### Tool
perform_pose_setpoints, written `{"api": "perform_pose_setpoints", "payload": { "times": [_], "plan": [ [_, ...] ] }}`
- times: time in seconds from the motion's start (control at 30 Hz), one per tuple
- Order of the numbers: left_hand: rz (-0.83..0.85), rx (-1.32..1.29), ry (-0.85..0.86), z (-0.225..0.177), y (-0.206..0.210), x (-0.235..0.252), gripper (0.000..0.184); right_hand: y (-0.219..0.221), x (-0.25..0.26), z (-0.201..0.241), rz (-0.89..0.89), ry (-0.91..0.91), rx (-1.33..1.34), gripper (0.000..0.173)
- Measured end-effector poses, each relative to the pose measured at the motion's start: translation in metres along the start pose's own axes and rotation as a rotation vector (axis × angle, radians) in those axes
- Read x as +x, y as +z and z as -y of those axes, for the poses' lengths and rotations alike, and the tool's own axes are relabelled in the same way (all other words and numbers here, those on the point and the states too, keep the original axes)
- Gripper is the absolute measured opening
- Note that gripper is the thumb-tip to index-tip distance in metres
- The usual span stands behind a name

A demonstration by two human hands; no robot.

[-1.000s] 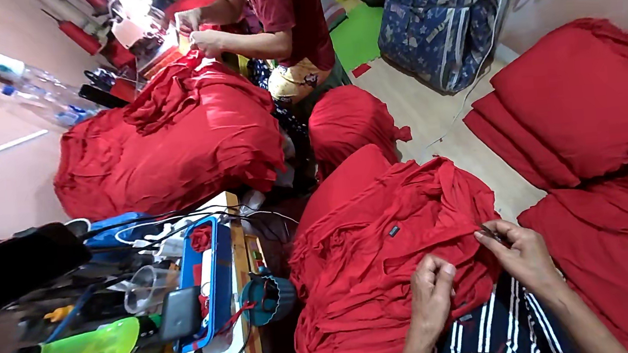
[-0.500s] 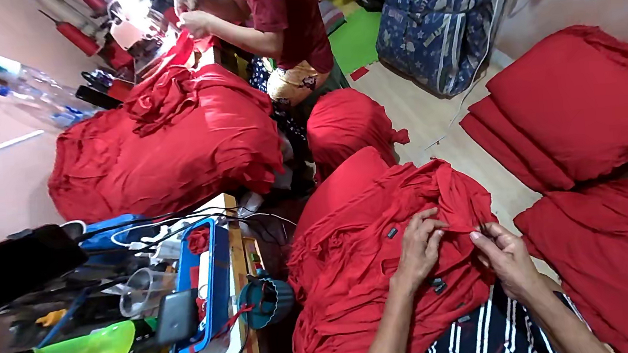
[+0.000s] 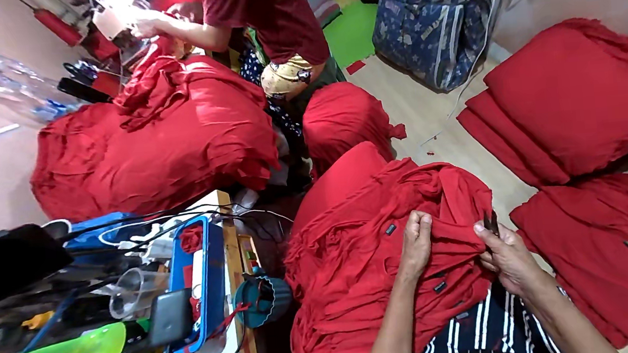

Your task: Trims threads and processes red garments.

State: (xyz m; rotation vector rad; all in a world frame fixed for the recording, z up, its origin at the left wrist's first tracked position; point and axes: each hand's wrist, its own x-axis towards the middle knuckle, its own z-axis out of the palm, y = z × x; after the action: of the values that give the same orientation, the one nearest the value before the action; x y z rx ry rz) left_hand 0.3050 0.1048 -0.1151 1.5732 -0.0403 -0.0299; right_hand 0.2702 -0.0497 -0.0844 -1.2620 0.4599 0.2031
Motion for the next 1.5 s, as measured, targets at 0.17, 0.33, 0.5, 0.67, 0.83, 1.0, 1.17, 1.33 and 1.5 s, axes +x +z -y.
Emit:
{"api": "perform_pose_setpoints", "payload": {
  "times": [0.17,0.33,0.5,0.67,0.83,1.0,1.17,1.33,1.5],
  "plan": [
    [-0.002,-0.007,-0.014,0.003,0.000,0.001,0.024,-0.003,0.002,0.000,0.026,-0.017,-0.075,0.011],
    [0.002,-0.024,-0.038,0.004,0.000,0.002,0.024,-0.008,0.004,-0.002,0.037,-0.060,-0.121,0.012],
    [0.001,-0.049,-0.028,0.007,-0.001,0.000,0.024,-0.015,0.004,-0.004,0.073,-0.105,-0.156,0.012],
    [0.095,0.101,0.084,0.008,0.001,-0.011,0.025,-0.023,0.002,0.004,0.089,-0.197,-0.204,0.010],
    [0.408,0.614,0.432,0.012,0.018,-0.036,0.020,-0.046,0.007,0.007,0.095,-0.344,-0.784,0.016],
    [0.468,0.722,0.481,0.014,0.027,-0.045,0.014,-0.018,-0.003,0.024,-0.008,-0.568,-0.912,0.027],
    [0.476,0.713,0.491,0.010,0.023,-0.051,0.013,0.004,0.014,0.009,0.133,-0.416,-0.706,0.027],
    [0.474,0.637,0.421,-0.006,0.004,-0.050,0.018,-0.009,0.038,-0.021,0.140,-0.329,-0.766,0.025],
    [-0.090,0.729,0.308,-0.028,-0.023,-0.011,0.024,-0.001,0.030,-0.022,0.138,-0.414,-0.875,0.025]
  ]
}}
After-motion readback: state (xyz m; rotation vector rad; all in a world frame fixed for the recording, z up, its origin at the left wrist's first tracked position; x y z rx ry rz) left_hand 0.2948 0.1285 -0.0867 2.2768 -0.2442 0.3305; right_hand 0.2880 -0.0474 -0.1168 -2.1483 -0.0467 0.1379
